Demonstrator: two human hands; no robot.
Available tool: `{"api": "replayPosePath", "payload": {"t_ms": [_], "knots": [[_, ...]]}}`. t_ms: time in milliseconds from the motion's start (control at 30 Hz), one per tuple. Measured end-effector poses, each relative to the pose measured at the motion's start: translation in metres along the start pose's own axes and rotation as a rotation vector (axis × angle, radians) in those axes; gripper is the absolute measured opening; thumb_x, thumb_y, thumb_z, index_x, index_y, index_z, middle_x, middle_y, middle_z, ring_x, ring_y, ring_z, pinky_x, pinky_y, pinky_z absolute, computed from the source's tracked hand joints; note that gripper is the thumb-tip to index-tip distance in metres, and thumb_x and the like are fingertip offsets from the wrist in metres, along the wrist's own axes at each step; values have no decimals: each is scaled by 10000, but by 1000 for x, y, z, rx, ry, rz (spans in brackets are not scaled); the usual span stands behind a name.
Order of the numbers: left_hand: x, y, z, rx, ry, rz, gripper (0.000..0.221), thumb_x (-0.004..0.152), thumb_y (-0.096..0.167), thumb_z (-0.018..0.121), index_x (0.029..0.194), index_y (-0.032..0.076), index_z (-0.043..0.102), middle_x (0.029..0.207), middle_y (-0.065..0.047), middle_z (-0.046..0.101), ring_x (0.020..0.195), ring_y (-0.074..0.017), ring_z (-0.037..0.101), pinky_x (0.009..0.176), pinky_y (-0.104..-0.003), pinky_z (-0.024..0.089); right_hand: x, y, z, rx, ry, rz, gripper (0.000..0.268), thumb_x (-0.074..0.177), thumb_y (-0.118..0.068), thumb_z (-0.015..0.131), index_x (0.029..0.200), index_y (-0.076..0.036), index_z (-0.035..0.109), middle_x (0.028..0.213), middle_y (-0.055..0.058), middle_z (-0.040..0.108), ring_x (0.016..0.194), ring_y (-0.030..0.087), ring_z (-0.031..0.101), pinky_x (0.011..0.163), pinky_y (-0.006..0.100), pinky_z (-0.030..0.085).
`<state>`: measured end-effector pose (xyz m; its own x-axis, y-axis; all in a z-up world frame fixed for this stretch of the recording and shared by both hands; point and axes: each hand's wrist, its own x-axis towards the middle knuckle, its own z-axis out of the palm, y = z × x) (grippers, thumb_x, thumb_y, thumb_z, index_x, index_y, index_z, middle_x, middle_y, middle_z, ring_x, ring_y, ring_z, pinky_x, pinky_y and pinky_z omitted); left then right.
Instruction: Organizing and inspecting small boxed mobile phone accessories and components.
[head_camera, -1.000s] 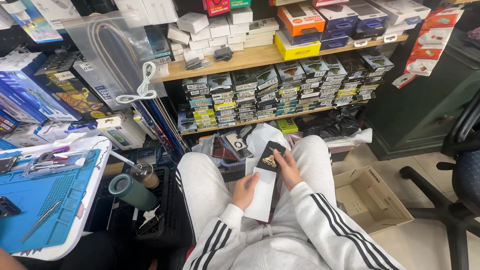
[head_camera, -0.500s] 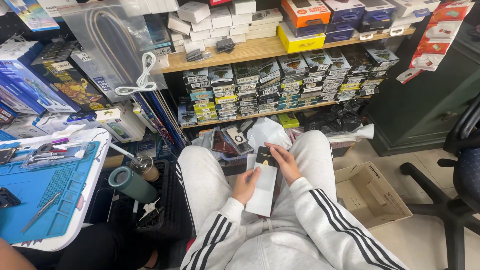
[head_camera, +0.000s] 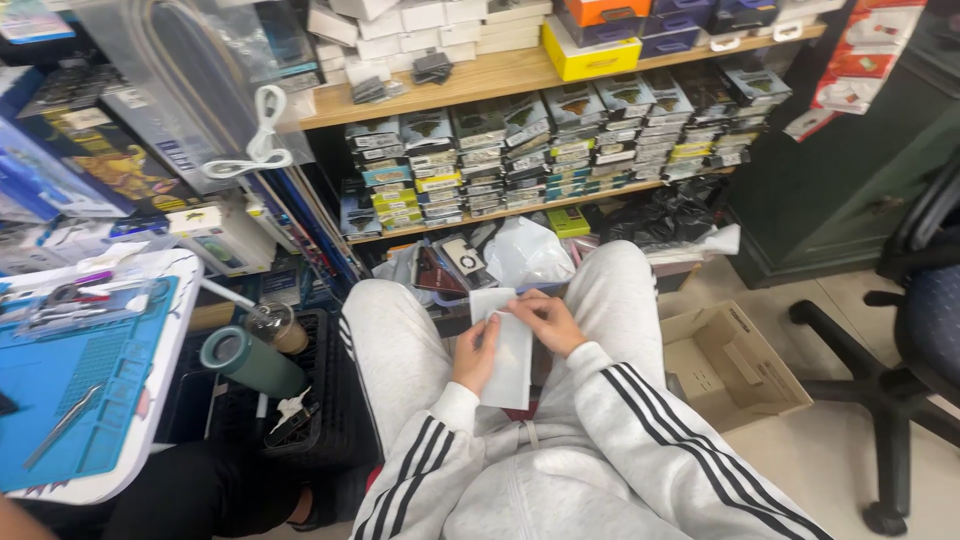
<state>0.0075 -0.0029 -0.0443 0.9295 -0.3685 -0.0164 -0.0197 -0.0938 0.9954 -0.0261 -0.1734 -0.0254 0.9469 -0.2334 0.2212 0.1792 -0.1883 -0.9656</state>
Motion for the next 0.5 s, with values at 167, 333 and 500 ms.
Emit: {"api": "replayPosePath", "payload": {"t_ms": [167,333,500], "knots": [[-6,9,2,36,31,-115,491,971,537,649,1120,87,776,1111,-132,753,1199,-261,646,1081,-408,461,-9,-28,5,5,2,-23,253,995,-233,707,1131,-28,767,933,155,747,944,243,704,873,438,552],[-10,17,1,-79,46,-113,369,1039,408,578,1017,104,785,1039,-83,761,1078,-151,622,1015,-377,481,-10,-38,9,83,7,-67,271,961,-149,726,1221,-72,712,771,41,715,776,111,661,770,303,575],[-15,41,-1,-117,35,-228,557,1025,468,518,1239,-11,705,1345,-226,633,1369,-307,501,1182,-425,349,4,-31,-26,-49,327,-176,90,954,-130,730,1013,-62,728,1110,102,755,1099,221,668,997,399,495]]}}
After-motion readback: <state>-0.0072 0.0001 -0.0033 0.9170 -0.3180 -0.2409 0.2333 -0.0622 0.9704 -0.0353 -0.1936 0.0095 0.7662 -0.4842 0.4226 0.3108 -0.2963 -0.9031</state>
